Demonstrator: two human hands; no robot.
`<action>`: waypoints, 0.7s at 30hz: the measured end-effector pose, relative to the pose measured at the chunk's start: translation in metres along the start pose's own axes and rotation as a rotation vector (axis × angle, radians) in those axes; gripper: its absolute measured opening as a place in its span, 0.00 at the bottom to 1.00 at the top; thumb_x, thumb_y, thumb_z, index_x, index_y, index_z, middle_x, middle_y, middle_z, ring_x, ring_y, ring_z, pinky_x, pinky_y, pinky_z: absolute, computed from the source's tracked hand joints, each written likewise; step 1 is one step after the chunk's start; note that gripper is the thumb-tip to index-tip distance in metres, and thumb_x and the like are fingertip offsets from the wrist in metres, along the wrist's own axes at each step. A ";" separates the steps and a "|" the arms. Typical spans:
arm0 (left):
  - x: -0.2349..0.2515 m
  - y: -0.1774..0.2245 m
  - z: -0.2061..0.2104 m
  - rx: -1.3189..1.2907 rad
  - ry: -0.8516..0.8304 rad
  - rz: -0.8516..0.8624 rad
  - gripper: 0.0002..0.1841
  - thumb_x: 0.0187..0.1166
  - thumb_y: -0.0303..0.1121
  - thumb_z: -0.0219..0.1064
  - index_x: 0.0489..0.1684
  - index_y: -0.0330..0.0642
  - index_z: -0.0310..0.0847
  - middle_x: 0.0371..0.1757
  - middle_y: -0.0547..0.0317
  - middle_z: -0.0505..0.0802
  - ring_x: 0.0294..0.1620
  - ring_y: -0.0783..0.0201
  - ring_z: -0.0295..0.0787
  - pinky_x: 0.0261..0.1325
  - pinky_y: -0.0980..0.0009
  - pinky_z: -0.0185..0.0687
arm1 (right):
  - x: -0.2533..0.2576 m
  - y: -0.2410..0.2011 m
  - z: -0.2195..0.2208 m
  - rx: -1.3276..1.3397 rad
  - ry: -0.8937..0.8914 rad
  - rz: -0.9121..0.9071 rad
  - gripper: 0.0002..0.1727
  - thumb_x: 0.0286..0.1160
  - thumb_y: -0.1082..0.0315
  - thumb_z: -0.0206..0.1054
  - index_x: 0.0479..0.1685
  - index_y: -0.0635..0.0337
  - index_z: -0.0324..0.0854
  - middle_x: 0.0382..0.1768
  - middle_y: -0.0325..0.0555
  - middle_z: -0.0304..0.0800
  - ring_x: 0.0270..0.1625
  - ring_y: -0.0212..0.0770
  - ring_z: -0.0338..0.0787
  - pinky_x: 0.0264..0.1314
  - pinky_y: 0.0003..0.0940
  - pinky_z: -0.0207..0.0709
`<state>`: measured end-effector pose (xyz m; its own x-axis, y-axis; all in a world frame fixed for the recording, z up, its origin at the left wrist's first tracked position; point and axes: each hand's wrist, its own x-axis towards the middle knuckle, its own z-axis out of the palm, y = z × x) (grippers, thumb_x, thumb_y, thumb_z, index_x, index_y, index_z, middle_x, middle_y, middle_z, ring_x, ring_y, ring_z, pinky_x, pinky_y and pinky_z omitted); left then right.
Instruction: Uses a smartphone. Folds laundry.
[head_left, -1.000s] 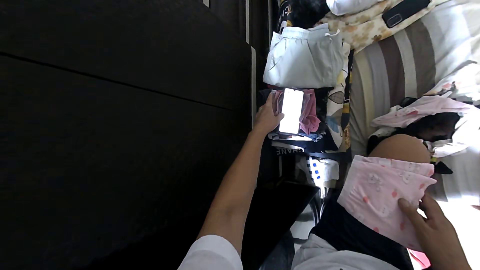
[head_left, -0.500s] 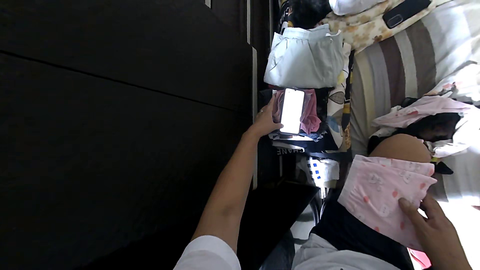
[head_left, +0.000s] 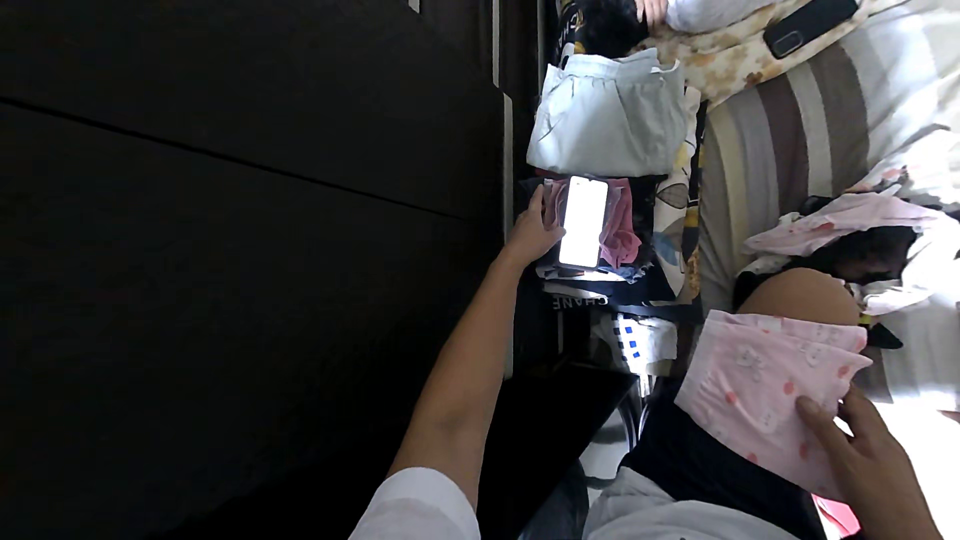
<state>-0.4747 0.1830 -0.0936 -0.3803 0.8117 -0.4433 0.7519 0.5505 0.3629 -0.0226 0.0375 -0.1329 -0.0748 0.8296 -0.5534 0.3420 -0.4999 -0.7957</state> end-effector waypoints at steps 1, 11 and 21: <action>0.002 0.003 0.000 -0.002 0.008 -0.030 0.52 0.77 0.34 0.73 0.97 0.44 0.33 0.81 0.32 0.76 0.78 0.37 0.77 0.79 0.40 0.71 | 0.000 0.000 0.000 -0.001 0.002 -0.002 0.39 0.78 0.49 0.62 0.83 0.67 0.67 0.78 0.65 0.72 0.71 0.44 0.82 0.65 0.37 0.80; 0.012 0.021 0.002 0.090 0.074 -0.172 0.45 0.85 0.44 0.66 0.97 0.48 0.38 0.76 0.33 0.81 0.75 0.34 0.79 0.76 0.37 0.71 | 0.001 0.000 0.001 0.022 0.011 0.004 0.37 0.77 0.49 0.63 0.80 0.67 0.70 0.76 0.63 0.74 0.68 0.40 0.83 0.63 0.34 0.80; 0.014 0.024 0.013 0.119 0.134 -0.192 0.45 0.83 0.46 0.67 0.97 0.47 0.42 0.82 0.31 0.75 0.83 0.31 0.67 0.80 0.33 0.63 | 0.002 -0.002 0.000 0.020 0.003 0.007 0.35 0.78 0.51 0.63 0.78 0.67 0.71 0.74 0.62 0.75 0.66 0.38 0.84 0.60 0.31 0.81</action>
<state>-0.4552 0.2051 -0.1015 -0.5840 0.7176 -0.3795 0.7144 0.6763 0.1797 -0.0231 0.0400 -0.1326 -0.0700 0.8267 -0.5583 0.3233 -0.5106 -0.7967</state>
